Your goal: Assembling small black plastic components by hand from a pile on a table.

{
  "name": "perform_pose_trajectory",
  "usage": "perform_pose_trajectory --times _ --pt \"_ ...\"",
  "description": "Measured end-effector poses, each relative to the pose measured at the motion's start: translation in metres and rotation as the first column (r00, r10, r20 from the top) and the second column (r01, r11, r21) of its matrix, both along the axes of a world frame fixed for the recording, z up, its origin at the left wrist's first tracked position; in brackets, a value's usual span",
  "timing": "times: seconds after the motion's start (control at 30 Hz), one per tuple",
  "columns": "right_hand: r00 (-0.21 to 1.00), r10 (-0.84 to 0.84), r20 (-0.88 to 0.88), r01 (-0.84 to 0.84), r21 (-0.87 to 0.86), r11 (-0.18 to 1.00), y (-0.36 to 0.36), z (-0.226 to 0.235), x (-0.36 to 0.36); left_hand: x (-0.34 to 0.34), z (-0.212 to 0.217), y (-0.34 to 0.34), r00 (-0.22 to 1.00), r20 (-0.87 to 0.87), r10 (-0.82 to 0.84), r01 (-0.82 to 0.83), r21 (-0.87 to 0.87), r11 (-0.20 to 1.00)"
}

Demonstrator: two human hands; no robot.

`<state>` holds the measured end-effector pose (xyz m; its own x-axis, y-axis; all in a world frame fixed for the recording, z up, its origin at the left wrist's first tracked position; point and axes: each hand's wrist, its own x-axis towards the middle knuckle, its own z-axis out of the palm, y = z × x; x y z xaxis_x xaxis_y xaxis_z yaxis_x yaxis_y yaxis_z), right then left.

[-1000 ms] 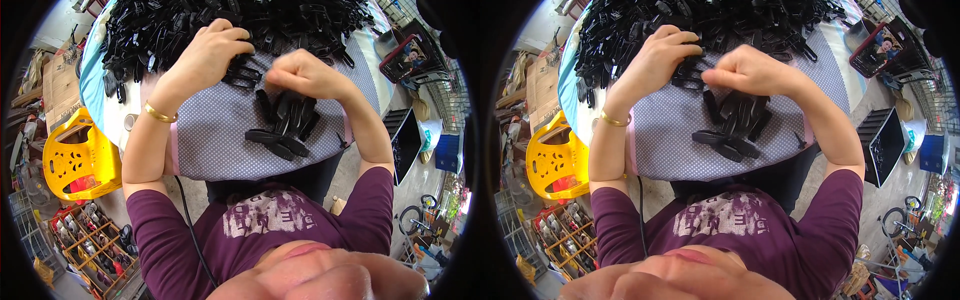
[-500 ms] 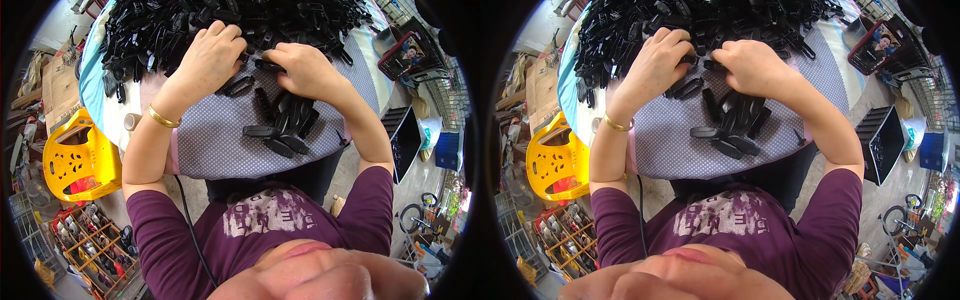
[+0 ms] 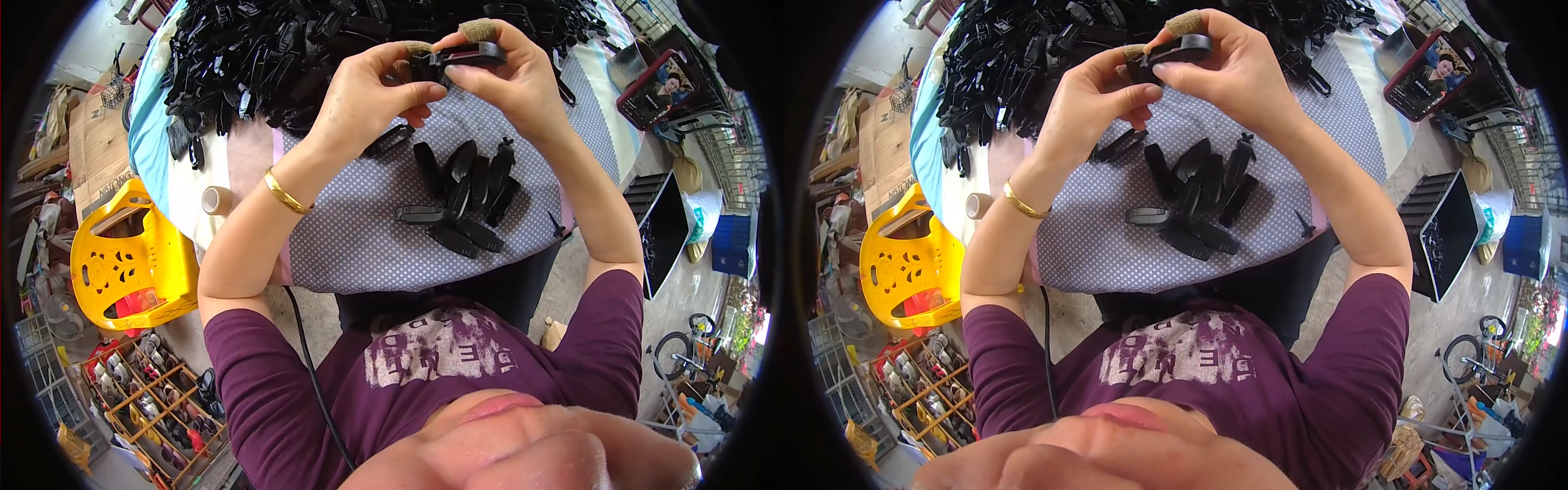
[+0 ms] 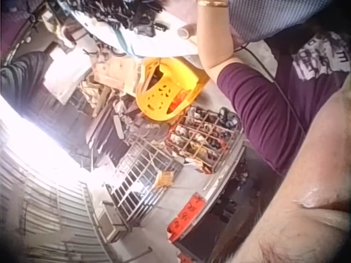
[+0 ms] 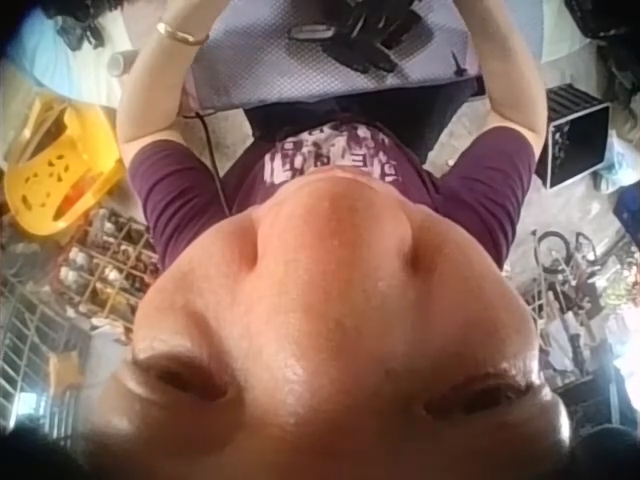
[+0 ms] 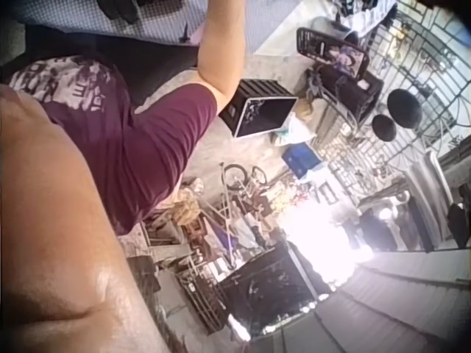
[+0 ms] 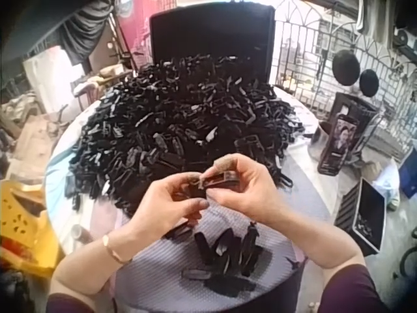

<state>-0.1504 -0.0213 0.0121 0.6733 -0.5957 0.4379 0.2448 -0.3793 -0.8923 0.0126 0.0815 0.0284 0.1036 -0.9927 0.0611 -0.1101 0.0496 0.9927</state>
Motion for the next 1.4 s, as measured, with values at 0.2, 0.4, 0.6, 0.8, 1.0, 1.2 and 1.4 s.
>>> perform_pose_trajectory --times 0.2,0.4,0.6,0.8,1.0,1.2,1.4 --pt "0.999 -0.026 0.041 0.02 0.125 0.992 0.008 -0.006 0.01 -0.008 -0.006 0.001 0.97 -0.233 0.068 -0.089 -0.081 0.993" --pt "0.99 -0.125 -0.064 0.125 -0.01 0.992 0.013 -0.005 0.007 0.0 -0.009 0.0 0.991 -0.028 0.128 -0.13 -0.103 0.986" --pt "0.982 -0.15 -0.119 0.141 -0.074 0.987 0.016 -0.003 0.006 0.002 -0.014 -0.001 0.983 -0.088 0.159 -0.17 -0.14 0.975" --pt "0.986 -0.157 -0.053 0.151 -0.1 0.983 0.016 -0.008 0.007 0.003 -0.014 -0.001 0.983 -0.135 0.123 -0.142 -0.146 0.979" --pt "0.937 -0.349 -0.032 0.273 -0.558 0.784 0.019 -0.002 0.007 -0.004 -0.015 -0.003 0.961 -0.269 0.062 -0.116 -0.192 0.975" --pt "0.929 -0.245 -0.279 0.155 -0.31 0.938 0.018 -0.001 0.008 0.009 -0.011 -0.004 0.984 -0.174 -0.026 -0.024 -0.275 0.961" --pt "0.941 -0.187 -0.282 0.068 -0.382 0.922 0.022 -0.002 0.005 0.015 -0.009 -0.002 0.997 0.059 -0.042 0.057 -0.298 0.953"
